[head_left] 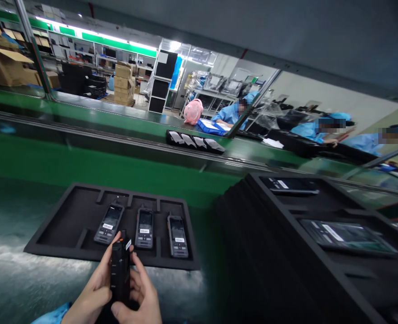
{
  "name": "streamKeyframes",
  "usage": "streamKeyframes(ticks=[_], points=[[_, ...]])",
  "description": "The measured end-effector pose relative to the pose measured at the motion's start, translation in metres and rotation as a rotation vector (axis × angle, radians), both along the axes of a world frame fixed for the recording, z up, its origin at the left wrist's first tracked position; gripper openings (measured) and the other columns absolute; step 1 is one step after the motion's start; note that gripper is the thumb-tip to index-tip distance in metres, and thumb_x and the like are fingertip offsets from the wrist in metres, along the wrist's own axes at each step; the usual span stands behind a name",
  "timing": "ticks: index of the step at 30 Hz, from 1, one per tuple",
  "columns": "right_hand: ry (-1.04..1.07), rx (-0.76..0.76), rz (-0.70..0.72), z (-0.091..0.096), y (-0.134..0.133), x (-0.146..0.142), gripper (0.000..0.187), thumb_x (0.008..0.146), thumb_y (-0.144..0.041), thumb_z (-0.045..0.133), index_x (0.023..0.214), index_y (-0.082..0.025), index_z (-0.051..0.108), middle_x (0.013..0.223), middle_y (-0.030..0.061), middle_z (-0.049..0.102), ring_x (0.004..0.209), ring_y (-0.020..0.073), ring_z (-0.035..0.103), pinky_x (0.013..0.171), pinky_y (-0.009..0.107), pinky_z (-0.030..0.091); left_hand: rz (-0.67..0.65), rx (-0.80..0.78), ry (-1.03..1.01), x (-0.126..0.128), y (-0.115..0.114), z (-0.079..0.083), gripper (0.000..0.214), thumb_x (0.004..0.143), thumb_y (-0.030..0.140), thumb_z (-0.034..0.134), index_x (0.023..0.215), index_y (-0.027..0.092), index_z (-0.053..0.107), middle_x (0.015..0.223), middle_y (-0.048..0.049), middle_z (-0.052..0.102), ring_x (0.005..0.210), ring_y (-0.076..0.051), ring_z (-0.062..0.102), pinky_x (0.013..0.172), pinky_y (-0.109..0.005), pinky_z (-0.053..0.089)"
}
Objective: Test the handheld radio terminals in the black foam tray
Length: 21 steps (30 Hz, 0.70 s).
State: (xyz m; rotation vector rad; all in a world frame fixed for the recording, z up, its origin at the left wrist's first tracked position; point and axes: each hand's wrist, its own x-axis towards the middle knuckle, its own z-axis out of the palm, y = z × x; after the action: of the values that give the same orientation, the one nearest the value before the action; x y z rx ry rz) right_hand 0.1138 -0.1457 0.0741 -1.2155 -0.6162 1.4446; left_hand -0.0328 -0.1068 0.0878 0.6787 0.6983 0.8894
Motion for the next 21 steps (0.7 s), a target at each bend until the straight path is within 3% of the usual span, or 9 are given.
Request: streamKeyframes(ticks=[4,8,13,21], points=[[0.032,-0.009,0.024,0.018,-0.001,0.008,0.104,0.040,-0.046,0.102,0.138,-0.030,0.074,0.110,0.0075,0.089,0.090,0.0334,0.080,0.079,0.045,0.061,0.085,-0.012,-0.068,0.003,-0.001,0.008,0.109,0.066,0.054,0.098,0.164,0.048,0.051,0.164,-0.0050,0.063,0.146,-0.044,0.061,0.123,-0.056,0.048],[0.135,0.015,0.171,0.041,-0.001,0.019,0.093,0.057,-0.038,0.104,0.144,-0.036,0.072,0.125,0.0069,0.087,0.113,0.0337,0.081,0.092,0.043,0.061,0.133,0.044,0.022,0.006,-0.003,0.019,0.098,0.078,0.051,0.092,0.167,0.046,0.049,0.160,-0.0053,0.066,0.154,-0.038,0.053,0.131,-0.051,0.037],[0.196,0.030,0.254,0.051,-0.001,0.026,0.086,0.071,-0.044,0.101,0.150,-0.040,0.067,0.138,0.0074,0.083,0.125,0.0320,0.079,0.102,0.043,0.058,0.130,0.066,0.023,0.009,-0.004,0.025,0.100,0.081,0.050,0.092,0.169,0.042,0.046,0.158,-0.0099,0.063,0.150,-0.040,0.055,0.125,-0.051,0.041],[0.185,-0.020,0.254,0.053,0.001,0.023,0.087,0.064,-0.051,0.104,0.144,-0.041,0.071,0.135,0.0068,0.085,0.125,0.0332,0.079,0.104,0.046,0.058,0.138,0.067,-0.010,0.007,-0.008,0.025,0.099,0.083,0.051,0.090,0.170,0.042,0.044,0.155,-0.0081,0.061,0.146,-0.040,0.054,0.127,-0.054,0.038]])
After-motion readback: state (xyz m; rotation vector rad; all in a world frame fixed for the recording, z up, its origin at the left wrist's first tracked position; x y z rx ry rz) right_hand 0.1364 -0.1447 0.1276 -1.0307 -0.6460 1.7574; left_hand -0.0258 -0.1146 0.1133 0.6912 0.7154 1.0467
